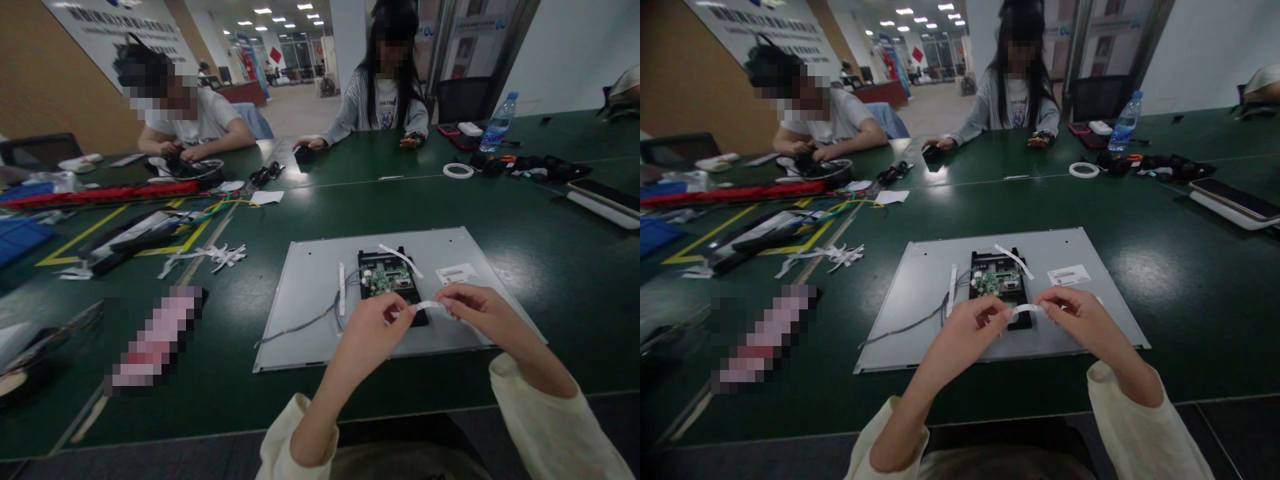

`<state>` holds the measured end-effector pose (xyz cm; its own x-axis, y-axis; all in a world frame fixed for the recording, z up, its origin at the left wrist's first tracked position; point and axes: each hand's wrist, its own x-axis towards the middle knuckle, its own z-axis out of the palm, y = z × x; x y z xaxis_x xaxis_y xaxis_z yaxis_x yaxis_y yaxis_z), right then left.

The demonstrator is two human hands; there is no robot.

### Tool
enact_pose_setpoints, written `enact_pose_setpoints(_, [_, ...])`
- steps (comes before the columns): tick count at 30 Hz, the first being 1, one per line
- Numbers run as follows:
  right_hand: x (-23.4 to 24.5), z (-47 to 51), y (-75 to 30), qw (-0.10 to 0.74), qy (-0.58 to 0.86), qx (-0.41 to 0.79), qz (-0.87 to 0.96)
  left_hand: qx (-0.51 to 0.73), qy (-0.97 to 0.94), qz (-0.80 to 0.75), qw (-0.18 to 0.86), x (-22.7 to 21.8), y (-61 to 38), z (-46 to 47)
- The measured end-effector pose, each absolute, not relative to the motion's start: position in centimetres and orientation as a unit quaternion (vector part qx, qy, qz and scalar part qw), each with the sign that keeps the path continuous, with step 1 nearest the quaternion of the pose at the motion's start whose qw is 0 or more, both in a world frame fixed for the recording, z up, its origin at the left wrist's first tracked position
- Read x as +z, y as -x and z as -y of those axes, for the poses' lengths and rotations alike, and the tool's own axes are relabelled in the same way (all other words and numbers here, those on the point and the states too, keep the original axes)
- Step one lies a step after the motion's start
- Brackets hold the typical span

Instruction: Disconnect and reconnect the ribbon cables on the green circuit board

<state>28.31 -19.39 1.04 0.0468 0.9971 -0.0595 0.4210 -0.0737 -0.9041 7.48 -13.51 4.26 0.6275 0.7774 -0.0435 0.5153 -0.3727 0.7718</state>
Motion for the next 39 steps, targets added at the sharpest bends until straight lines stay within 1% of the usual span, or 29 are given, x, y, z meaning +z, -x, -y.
enact_pose_setpoints(3, [0.3, 19.8, -27.6, 0.389, 0.653, 0.328, 0.562, 0.179, -0.796, -0.444, 0.371, 2.9, -8.1, 14.0])
enact_pose_setpoints(6, [-0.8, 19.7, -26.9, 0.391, 0.688, 0.243, 0.561, 0.182, -0.788, -0.504, 0.303, 1.9, -9.1, 14.1])
enact_pose_setpoints(9, [-1.9, 19.4, -26.5, 0.37, 0.72, 0.156, 0.566, 0.171, -0.792, -0.527, 0.255, 1.4, -9.9, 14.4])
enact_pose_setpoints(14, [-3.0, 19.3, -26.0, 0.336, 0.739, 0.086, 0.577, 0.139, -0.805, -0.542, 0.197, 0.8, -10.4, 14.8])
enact_pose_setpoints(21, [-3.2, 19.1, -25.4, 0.296, 0.759, 0.049, 0.578, 0.106, -0.803, -0.555, 0.189, 0.7, -10.6, 14.9])
enact_pose_setpoints(28, [-3.0, 19.2, -25.3, 0.311, 0.754, 0.051, 0.577, 0.142, -0.798, -0.553, 0.192, 0.5, -10.4, 14.9])
enact_pose_setpoints(31, [-3.1, 19.1, -25.3, 0.312, 0.752, 0.046, 0.579, 0.137, -0.799, -0.555, 0.188, 0.5, -10.4, 14.9])
enact_pose_setpoints(39, [-3.7, 18.9, -25.1, 0.23, 0.76, 0.01, 0.608, 0.083, -0.814, -0.554, 0.155, 0.6, -11.0, 15.0])
